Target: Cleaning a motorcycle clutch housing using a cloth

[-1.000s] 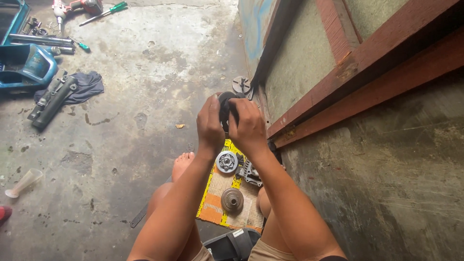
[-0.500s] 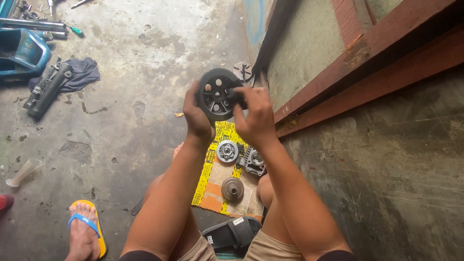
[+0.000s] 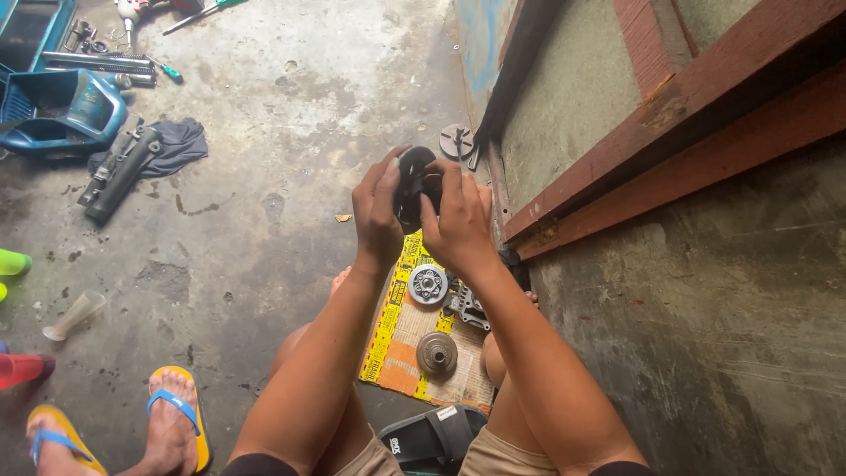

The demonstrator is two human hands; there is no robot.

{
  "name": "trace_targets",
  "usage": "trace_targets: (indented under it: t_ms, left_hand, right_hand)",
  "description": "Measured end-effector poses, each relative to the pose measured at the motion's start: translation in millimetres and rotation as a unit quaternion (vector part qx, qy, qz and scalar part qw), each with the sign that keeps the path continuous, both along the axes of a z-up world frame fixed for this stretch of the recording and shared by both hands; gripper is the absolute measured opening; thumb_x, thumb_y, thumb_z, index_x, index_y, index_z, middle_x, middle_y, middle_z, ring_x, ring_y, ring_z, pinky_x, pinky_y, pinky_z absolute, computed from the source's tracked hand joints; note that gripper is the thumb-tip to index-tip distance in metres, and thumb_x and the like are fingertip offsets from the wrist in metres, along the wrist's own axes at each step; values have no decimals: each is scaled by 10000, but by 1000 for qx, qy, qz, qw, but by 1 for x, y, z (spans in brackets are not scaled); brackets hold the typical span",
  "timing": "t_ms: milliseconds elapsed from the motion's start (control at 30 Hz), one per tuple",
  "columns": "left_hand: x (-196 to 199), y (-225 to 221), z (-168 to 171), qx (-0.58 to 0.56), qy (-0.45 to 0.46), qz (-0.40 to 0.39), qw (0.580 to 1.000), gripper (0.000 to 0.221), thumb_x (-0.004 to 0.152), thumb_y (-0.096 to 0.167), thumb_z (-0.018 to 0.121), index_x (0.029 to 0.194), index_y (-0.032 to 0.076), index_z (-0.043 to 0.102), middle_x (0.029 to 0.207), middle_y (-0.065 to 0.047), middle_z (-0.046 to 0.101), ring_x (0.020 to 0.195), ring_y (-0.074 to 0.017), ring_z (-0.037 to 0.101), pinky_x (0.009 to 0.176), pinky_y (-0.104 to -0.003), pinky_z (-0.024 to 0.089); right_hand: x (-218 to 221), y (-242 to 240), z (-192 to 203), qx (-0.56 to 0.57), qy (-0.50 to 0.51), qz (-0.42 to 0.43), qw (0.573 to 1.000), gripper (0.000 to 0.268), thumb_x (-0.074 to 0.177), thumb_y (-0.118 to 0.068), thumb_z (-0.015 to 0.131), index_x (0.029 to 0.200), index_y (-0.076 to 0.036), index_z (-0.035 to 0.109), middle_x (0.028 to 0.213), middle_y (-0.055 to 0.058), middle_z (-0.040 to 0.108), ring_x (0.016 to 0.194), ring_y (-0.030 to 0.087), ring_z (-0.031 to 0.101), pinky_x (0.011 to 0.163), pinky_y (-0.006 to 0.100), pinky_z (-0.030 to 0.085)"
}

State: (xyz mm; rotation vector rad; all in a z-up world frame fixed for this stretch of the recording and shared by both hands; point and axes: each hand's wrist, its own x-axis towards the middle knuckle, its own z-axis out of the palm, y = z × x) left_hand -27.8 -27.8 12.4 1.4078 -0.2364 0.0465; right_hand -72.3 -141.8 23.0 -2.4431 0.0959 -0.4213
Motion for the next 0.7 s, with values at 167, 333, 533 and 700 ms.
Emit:
trace_targets:
  t_ms: [167,333,533,700]
  left_hand:
    - [1,1,-11,-19,43,4,999,491,1048,428,447,1239,77,732,1067,-210,709,1031,-335,701,958,-487,574]
    - [3,5,4,-37,62,26,997,490,1054,417,417,1189,85,752,1052,-174,731,1001,-286,720,956,-440,583]
    - [8,3,-4,-84,49,50,994,496,1081,401,372,1244,76,710,1133,-181,700,1089,-298,684,1040,-464,520]
    - [5,-1,-10,-82,35,49,995,470,1092,337,379,1265,14,674,1214,-232,662,1194,-333,617,1102,-494,467]
  right_hand:
    - [8,-3,-15,44,-15,1,999,347,929,-36,613,1255,-119,528,958,168,719,917,368,704,845,466,509]
    - [-2,-1,9,137,-49,18,989,356,937,38,587,1254,-98,495,957,206,700,936,413,733,867,513,559]
    - [-8,11,20,154,-104,42,982,302,967,13,590,1220,-118,489,919,153,724,926,361,762,815,470,570]
    - [-8,21,18,154,-38,63,985,301,999,-63,550,1276,-64,433,1023,257,716,941,454,739,796,529,586]
